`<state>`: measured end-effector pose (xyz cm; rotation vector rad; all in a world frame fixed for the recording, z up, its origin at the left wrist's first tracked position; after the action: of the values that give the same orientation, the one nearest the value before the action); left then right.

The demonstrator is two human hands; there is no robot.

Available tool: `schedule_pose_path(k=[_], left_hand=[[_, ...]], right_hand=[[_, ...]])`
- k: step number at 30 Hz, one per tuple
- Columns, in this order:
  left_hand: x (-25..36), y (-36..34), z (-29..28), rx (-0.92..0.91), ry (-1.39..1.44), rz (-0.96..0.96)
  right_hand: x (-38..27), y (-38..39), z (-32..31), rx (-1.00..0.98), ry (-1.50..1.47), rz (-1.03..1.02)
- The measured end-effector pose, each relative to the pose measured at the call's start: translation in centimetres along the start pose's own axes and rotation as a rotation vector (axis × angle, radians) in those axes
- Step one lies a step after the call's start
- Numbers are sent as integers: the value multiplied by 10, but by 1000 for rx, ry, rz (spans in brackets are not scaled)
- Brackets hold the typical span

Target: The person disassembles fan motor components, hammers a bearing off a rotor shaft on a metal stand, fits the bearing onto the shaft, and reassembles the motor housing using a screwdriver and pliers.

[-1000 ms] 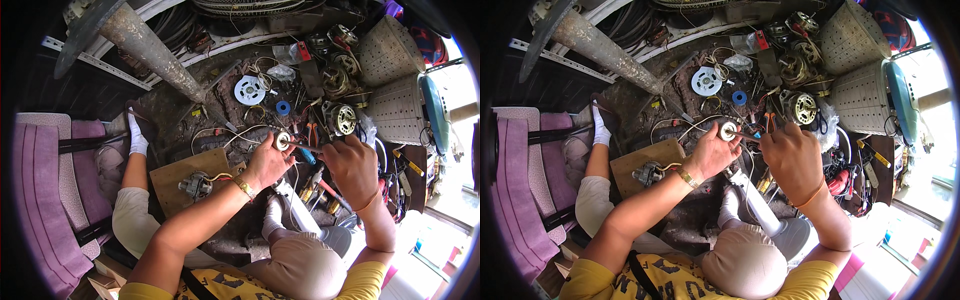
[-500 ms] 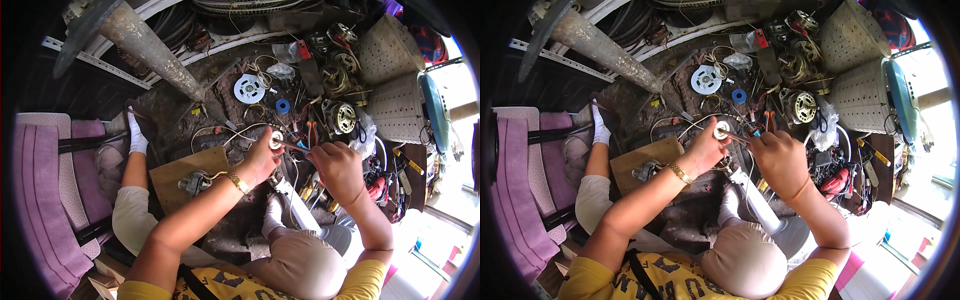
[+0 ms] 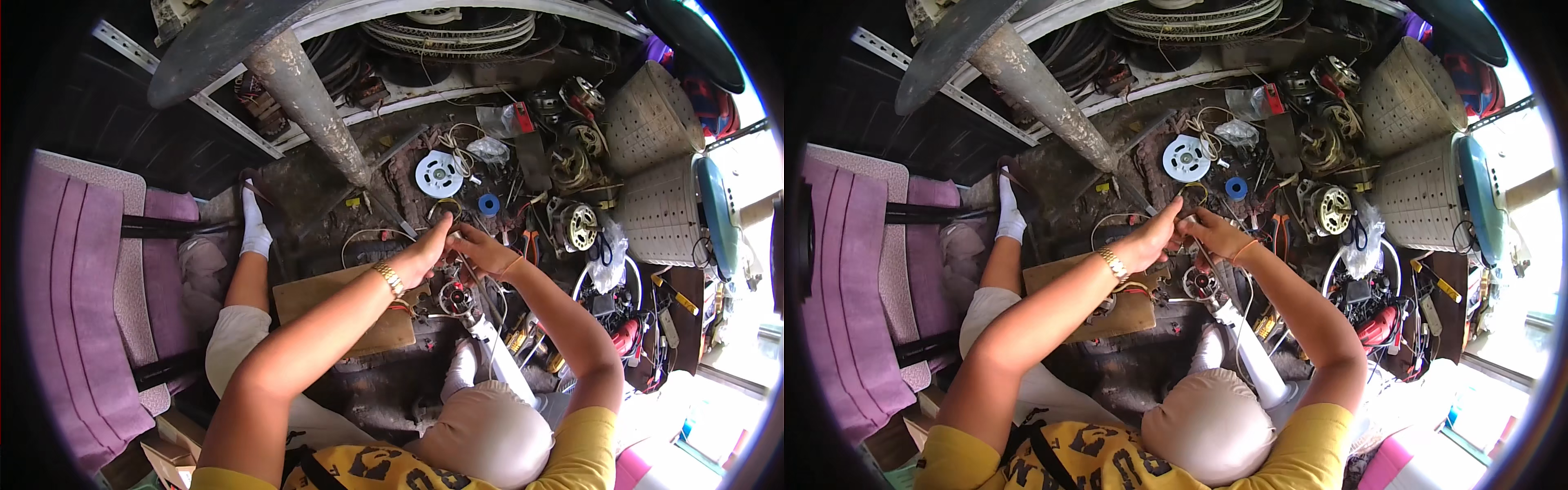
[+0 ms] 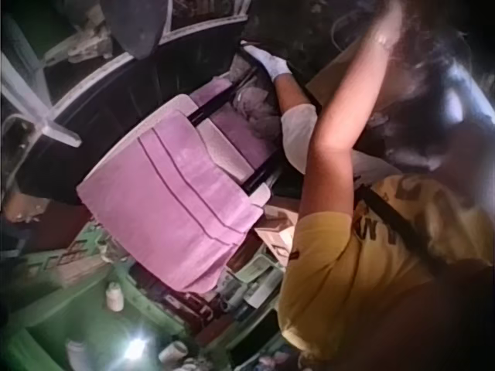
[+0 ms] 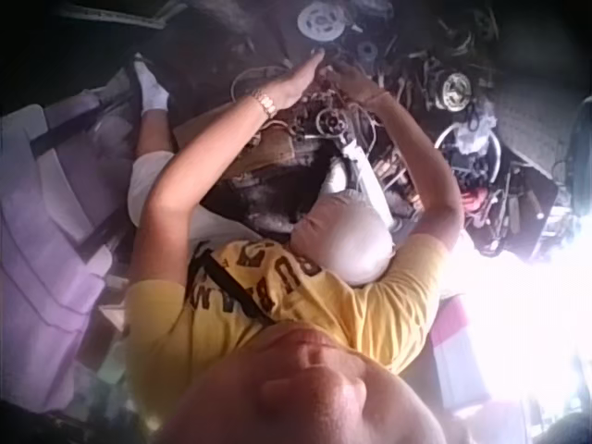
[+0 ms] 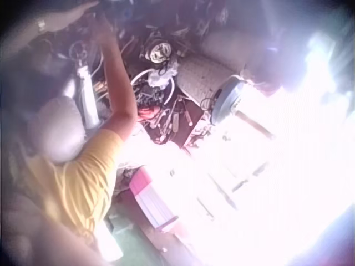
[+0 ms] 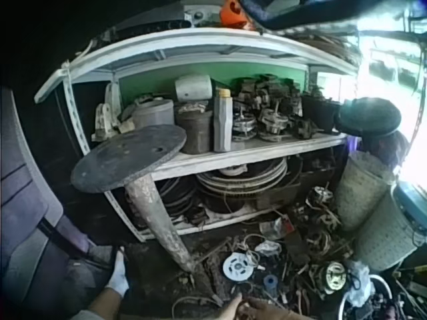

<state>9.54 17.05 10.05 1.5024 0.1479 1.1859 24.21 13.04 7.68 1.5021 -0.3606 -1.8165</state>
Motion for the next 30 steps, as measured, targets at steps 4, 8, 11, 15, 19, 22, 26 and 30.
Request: schedule_pose_path(k=[4,8,11,15,19,22,26,30], left_hand=[[9,46,-59,355,-487,720],[45,216,-104,444,-552,873],[-17,293,-167,811,-581,843],[-107,367,-192,1019,-341,658],[-118,378,-198,898,-102,689],[-122,395,-193,834,-218,626],[-161,451,-190,705,-108,471],[-242,473,-187,426,222,358]], right_hand=[[45,-42,-21,76,-520,204],[-34,-54,-39,442,-501,-225],[-171,-12,-17,675,-169,-1090],[-241,15,41,713,68,-1821],[-76,-207,-22,856,475,-1044],[-66,-237,-7,698,493,-1126],[-99,-175,-1,959,408,-1106],[-141,-47,-2,588,-291,-1170]])
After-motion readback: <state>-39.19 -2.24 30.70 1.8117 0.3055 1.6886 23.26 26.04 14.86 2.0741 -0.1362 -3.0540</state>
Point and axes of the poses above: each hand's wrist, its own y-axis away from the middle knuckle, its own z-axis out of the palm, x = y × z, the point moved 4 cm from there along -y, towards the middle knuckle, and after that the axes turned 2 degrees about -x, right-handed, at the moved point
